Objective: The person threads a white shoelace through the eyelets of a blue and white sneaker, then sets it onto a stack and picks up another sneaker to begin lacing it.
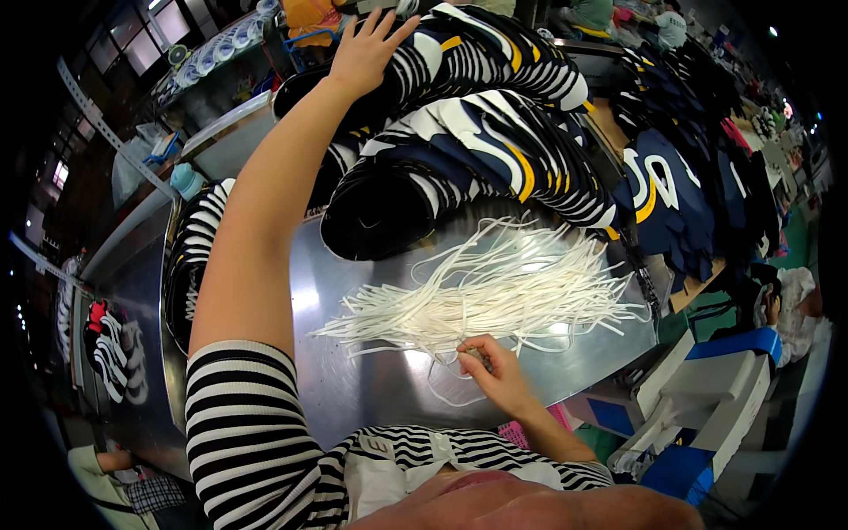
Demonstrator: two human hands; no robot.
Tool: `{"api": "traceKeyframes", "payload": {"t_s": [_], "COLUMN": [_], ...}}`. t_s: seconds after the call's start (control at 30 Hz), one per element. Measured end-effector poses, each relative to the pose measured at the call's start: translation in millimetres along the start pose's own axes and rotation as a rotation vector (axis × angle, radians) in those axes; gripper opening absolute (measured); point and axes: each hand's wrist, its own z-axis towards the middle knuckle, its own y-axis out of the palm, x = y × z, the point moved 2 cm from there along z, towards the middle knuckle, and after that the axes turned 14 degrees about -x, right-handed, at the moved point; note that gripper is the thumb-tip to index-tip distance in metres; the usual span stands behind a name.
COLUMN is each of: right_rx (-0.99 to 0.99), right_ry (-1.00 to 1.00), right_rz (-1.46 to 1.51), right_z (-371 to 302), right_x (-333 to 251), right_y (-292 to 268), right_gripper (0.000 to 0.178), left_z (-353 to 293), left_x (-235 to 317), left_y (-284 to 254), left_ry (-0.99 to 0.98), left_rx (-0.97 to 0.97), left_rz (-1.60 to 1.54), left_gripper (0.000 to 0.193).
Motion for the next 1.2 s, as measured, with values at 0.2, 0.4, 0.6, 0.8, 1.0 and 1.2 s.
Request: {"api": "traceKeyframes", "payload": {"t_s": [0.2, 0.4, 0.6, 0.8, 1.0, 1.2], "right_rx": [0.054, 0.016, -0.280, -0.101, 0.041, 0.140], "right_ry": [-0.004, 0.019, -0.014, -0.087, -0.073, -0.113], "right_rz": [0.057, 0.062, 0.082, -0.364, -0.655, -0.792], "right_z": [-17.0, -22.1, -4.6, -25.7, 12.7, 40.3], "right_x": [4.8, 15.2, 4.1, 12.4, 5.3, -8.4], "right_y": [-3.6, 2.2, 62.9, 66.1, 50.1, 41.6], "right_gripper": [0.015, 0.015, 0.013, 0.017, 0.014, 0.014], "left_z": [-21.5, -146.8, -315.8, -385.9, -528.4, -484.5], "left_x": [-20.6, -11.6, 28.4, 61.9, 107.8, 66.8], "left_y": [-32.4, -162.1, -85.3, -149.6, -134.7, -83.0], "left_ry": [-0.023, -0.084, -0.204, -0.377, -1.069, -0.787], "left_rx": [-0.050, -0.329, -0.580, -0.320, -0.296, -0.147], "left_rz": [-0.150, -0.313, -0.464, -0.307, -1.051, -0.697], "left_gripper": [0.080, 0.090, 0.086, 0.082, 0.050, 0.030]}}
